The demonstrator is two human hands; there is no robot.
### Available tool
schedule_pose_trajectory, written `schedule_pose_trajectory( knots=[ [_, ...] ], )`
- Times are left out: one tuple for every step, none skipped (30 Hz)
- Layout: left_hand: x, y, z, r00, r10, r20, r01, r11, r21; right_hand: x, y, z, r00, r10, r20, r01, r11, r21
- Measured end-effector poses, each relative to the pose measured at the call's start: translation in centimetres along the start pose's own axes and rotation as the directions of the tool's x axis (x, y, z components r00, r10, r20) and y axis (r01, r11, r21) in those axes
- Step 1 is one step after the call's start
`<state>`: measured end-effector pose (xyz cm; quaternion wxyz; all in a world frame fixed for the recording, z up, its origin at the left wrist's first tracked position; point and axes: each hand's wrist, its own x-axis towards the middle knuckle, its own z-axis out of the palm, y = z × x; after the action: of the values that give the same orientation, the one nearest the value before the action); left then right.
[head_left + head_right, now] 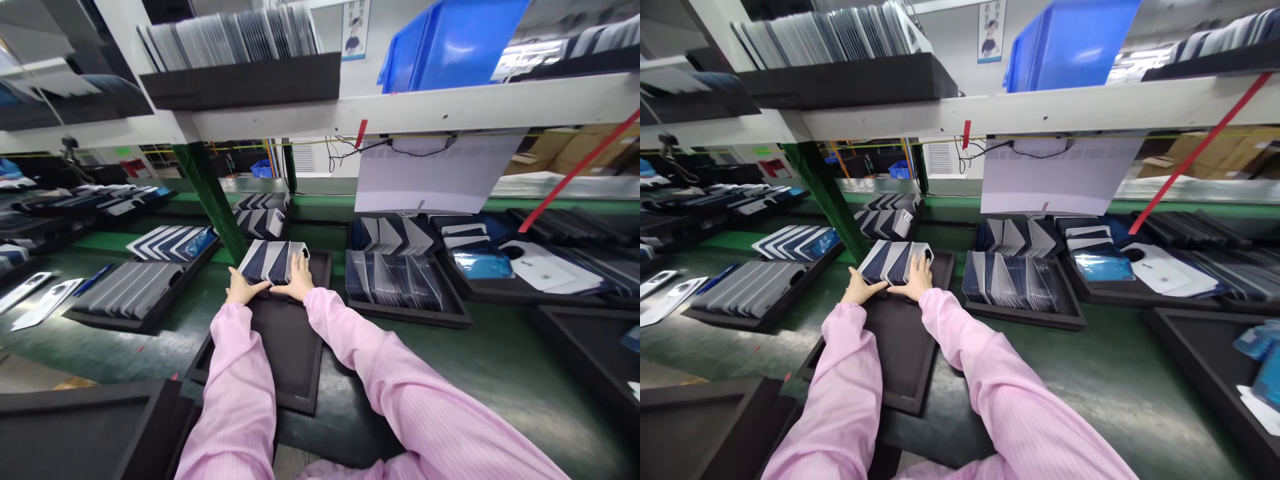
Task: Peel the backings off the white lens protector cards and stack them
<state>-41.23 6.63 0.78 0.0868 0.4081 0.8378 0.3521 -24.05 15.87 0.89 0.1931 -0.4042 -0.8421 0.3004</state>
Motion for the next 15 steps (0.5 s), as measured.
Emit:
schedule_pose_trajectory(
  knots=[
    [-0.2, 0.6, 0.3, 1.0, -0.013, -0.023, 0.013, 1.0, 0.012, 0.2, 0.0, -0.5, 1.0, -0.025, -0.005, 0.025, 1.0, -0.011],
    [-0.4, 1.2, 0.7, 0.998, -0.018, -0.053, 0.019, 1.0, 0.023, 0.6, 0.0, -1.0, 0.999, -0.052, -0.018, 0.051, 0.998, -0.028],
    [-0.6, 1.8, 1.1, 0.997, -0.01, -0.08, 0.012, 0.999, 0.034, 1.1, -0.1, -1.5, 0.996, -0.079, -0.032, 0.078, 0.996, -0.049],
    [-0.9, 2.5, 1.5, 0.994, 0.017, -0.108, -0.011, 0.998, 0.057, 1.8, -0.2, -2.1, 0.993, -0.109, -0.042, 0.106, 0.992, -0.074],
    [-1.1, 3.1, 1.9, 0.989, 0.073, -0.129, -0.06, 0.993, 0.099, 2.5, -0.3, -2.5, 0.989, -0.14, -0.04, 0.136, 0.986, -0.097],
    [-1.3, 3.6, 2.2, 0.984, 0.14, -0.113, -0.123, 0.981, 0.147, 3.3, -0.3, -3.0, 0.984, -0.174, -0.023, 0.17, 0.979, -0.115],
    [-1.4, 4.1, 2.4, 0.976, 0.205, -0.07, -0.188, 0.963, 0.191, 4.1, -0.3, -3.3, 0.979, -0.204, 0.004, 0.203, 0.971, -0.128],
    [-1.5, 4.5, 2.5, 0.967, 0.256, -0.013, -0.247, 0.943, 0.222, 4.8, -0.3, -3.6, 0.974, -0.226, 0.031, 0.228, 0.963, -0.14],
    [-1.6, 4.8, 2.6, 0.954, 0.295, 0.05, -0.298, 0.925, 0.235, 5.4, -0.1, -3.8, 0.97, -0.238, 0.054, 0.244, 0.958, -0.15],
    [-1.6, 5.0, 2.6, 0.941, 0.324, 0.101, -0.339, 0.911, 0.236, 6.0, 0.0, -4.0, 0.968, -0.241, 0.07, 0.249, 0.956, -0.158],
    [-1.6, 5.2, 2.6, 0.928, 0.347, 0.136, -0.37, 0.9, 0.23, 6.4, 0.2, -4.1, 0.968, -0.237, 0.078, 0.247, 0.955, -0.162],
    [-1.7, 5.4, 2.6, 0.916, 0.368, 0.159, -0.396, 0.891, 0.22, 6.6, 0.4, -4.1, 0.97, -0.23, 0.079, 0.24, 0.957, -0.163],
    [-1.7, 5.5, 2.6, 0.906, 0.387, 0.171, -0.417, 0.884, 0.211, 6.7, 0.5, -4.1, 0.972, -0.221, 0.074, 0.23, 0.96, -0.16],
    [-1.7, 5.7, 2.7, 0.901, 0.398, 0.17, -0.428, 0.881, 0.204, 6.8, 0.6, -4.0, 0.976, -0.208, 0.06, 0.215, 0.964, -0.154],
    [-1.8, 5.8, 2.8, 0.901, 0.402, 0.163, -0.429, 0.881, 0.201, 6.7, 0.7, -3.8, 0.982, -0.188, 0.034, 0.191, 0.971, -0.145]
  ],
)
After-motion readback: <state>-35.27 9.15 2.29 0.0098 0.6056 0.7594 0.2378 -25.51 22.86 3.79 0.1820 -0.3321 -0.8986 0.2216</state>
